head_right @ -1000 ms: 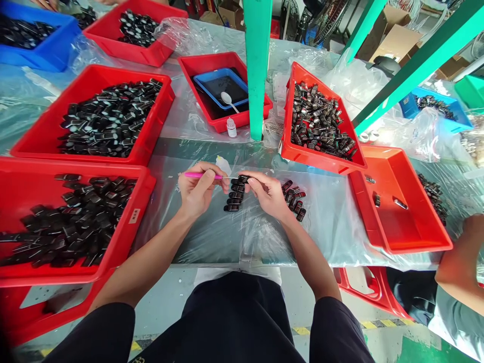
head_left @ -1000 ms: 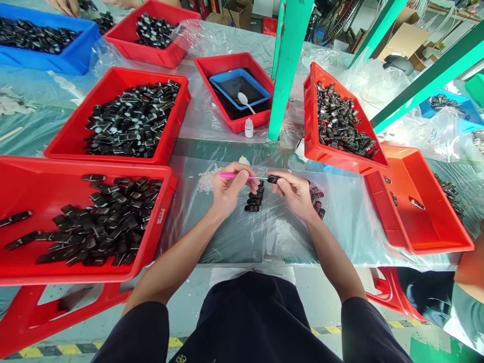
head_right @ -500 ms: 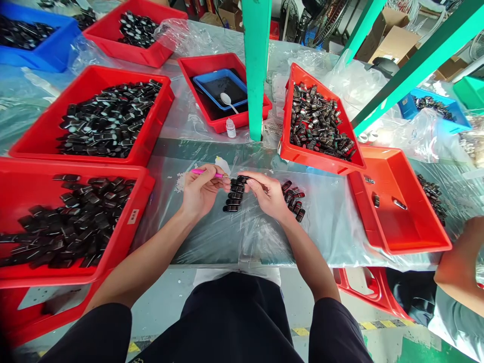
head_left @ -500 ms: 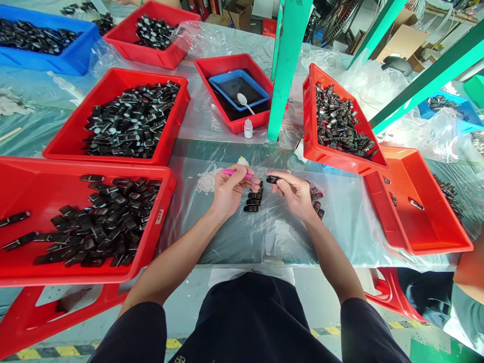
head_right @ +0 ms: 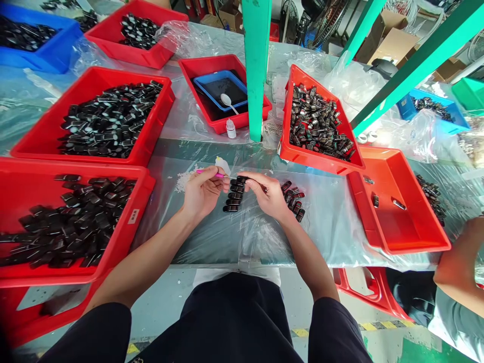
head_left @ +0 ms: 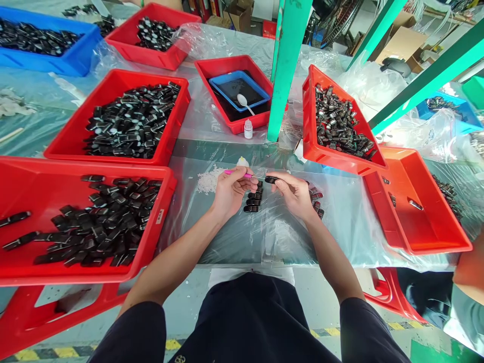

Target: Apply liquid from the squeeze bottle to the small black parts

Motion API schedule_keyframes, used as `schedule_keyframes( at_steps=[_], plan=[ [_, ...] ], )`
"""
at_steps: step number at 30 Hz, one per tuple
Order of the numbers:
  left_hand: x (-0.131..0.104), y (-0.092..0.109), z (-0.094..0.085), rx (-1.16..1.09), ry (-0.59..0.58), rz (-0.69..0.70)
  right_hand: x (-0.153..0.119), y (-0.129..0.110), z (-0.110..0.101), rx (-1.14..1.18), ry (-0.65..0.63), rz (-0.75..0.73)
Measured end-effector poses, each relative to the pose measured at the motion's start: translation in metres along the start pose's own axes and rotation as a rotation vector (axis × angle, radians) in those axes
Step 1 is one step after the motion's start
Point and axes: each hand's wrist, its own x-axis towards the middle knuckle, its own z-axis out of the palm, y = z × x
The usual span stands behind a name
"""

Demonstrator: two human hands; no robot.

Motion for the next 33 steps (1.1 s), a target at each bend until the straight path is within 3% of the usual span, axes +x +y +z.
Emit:
schedule_keyframes(
  at_steps=[4,10,14,28,33],
  plan=[
    [0.0,0.002,0.0,0.02,0.005,0.018,0.001,-0.001,-0.002,-0.003,0.001,-0.036],
    [0.0,0.01,-0.004,0.091,0.008,0.342,0.003,0.0,-0.012,0.023,0.058,0.011],
    [-0.004,0.009,-0.003,0.132,-0.04,0.448,0.005,-0.001,-0.014,0.067,0.045,0.039],
    [-0.008,0.002,-0.006,0.196,-0.12,0.444,0.003,-0.004,-0.011,0.08,-0.026,0.012],
    [-0.01,0.004,-0.006,0.223,-0.093,0.405,0.004,-0.005,-0.013,0.069,-0.046,0.01]
  ],
)
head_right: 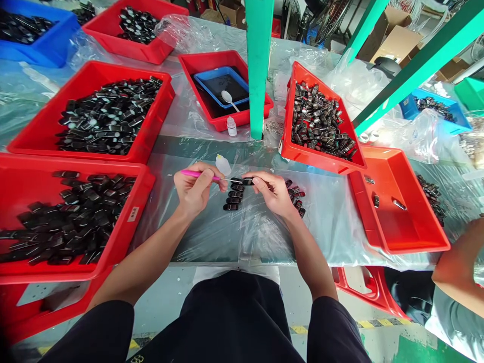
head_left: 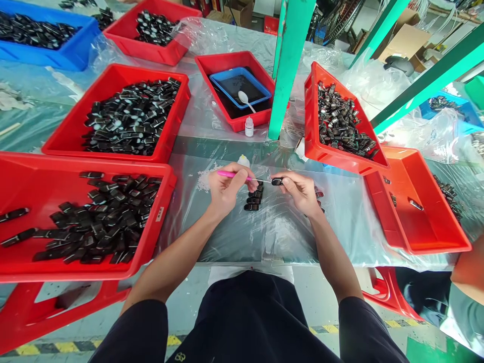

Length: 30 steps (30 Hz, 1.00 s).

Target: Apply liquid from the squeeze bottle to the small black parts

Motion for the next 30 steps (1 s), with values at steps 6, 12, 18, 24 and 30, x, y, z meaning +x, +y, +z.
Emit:
schedule_keyframes(
  at_steps=[6,12,18,24,30],
  plan=[
    [-0.0029,0.0019,0.0024,0.041,-0.013,0.07,-0.0003,0.0001,0.0012,0.02,0.025,0.015],
    [-0.004,0.0007,0.0031,0.037,-0.008,0.065,-0.0003,0.0002,0.0038,0.094,0.026,0.032],
    [-0.0034,-0.0029,0.0024,0.017,-0.046,0.088,0.0005,-0.0007,0.006,0.148,-0.003,0.06],
    [-0.0022,-0.0067,0.0017,0.02,-0.046,0.096,0.0004,-0.0016,0.0074,0.166,0.028,0.061],
    [-0.002,-0.0056,0.0012,0.07,-0.081,0.119,0.0003,-0.0031,0.007,0.177,0.047,0.009]
  ],
)
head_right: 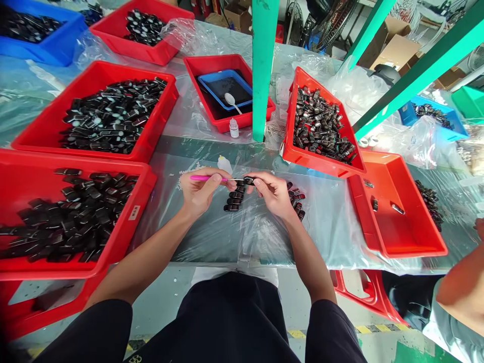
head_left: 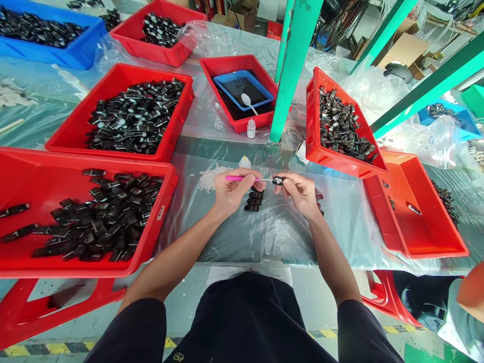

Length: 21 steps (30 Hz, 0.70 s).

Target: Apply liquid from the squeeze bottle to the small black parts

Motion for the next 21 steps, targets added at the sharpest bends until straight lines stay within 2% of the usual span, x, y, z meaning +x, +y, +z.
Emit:
schedule_keyframes(
  at_steps=[3,7,10,17,21],
  plan=[
    [-0.0001,0.0032,-0.0013,0.118,-0.05,0.103,-0.0008,0.0007,-0.0005,-0.057,0.038,0.008],
    [0.0,0.0061,-0.0041,0.318,-0.134,0.347,-0.0009,0.0036,-0.0023,-0.104,0.058,0.032],
    [-0.0005,0.0055,-0.0052,0.43,-0.154,0.502,0.0003,0.0053,-0.0042,-0.102,0.049,0.047],
    [-0.0027,0.0023,-0.0029,0.552,-0.128,0.733,0.0019,0.0041,-0.0055,-0.039,0.033,0.044],
    [-0.0038,0.004,-0.001,0.595,-0.108,0.785,0.0019,0.0031,-0.0056,-0.026,0.021,0.04]
  ],
)
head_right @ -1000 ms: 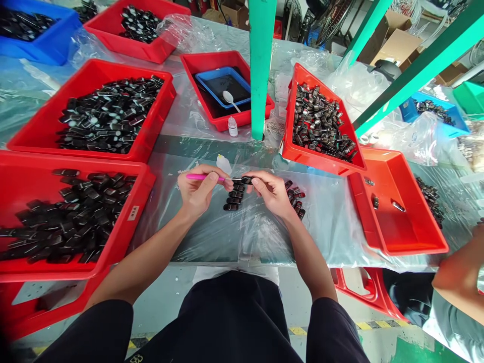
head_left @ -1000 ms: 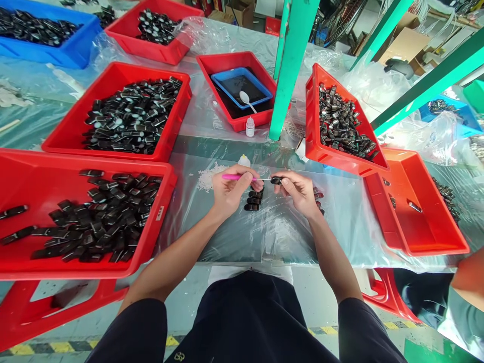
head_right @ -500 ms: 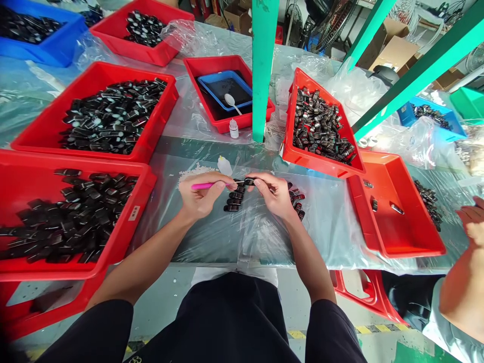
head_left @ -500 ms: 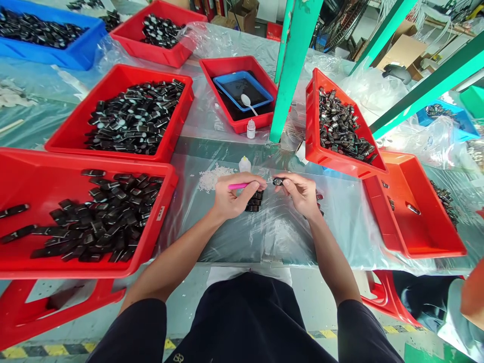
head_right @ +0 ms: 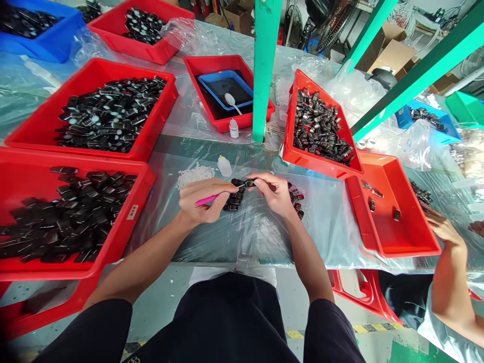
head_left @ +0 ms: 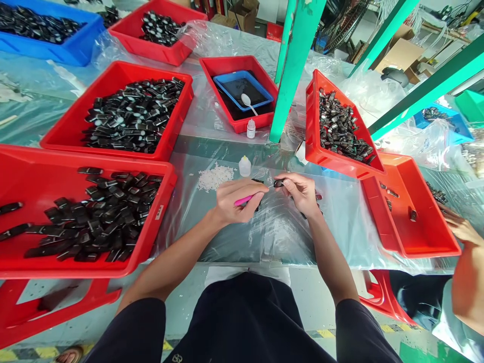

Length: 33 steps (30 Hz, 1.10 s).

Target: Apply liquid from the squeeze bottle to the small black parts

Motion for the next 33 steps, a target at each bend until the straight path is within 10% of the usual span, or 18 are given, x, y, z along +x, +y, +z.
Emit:
schedule_keyframes(
  at_steps=[16,33],
  plan=[
    [0.003,0.007,0.0,0.006,0.113,0.079,0.0,-0.002,-0.009,-0.015,-0.064,0.019],
    [0.001,0.0,-0.001,-0.364,0.105,-0.49,-0.001,-0.002,-0.005,-0.053,0.014,0.001]
  ],
)
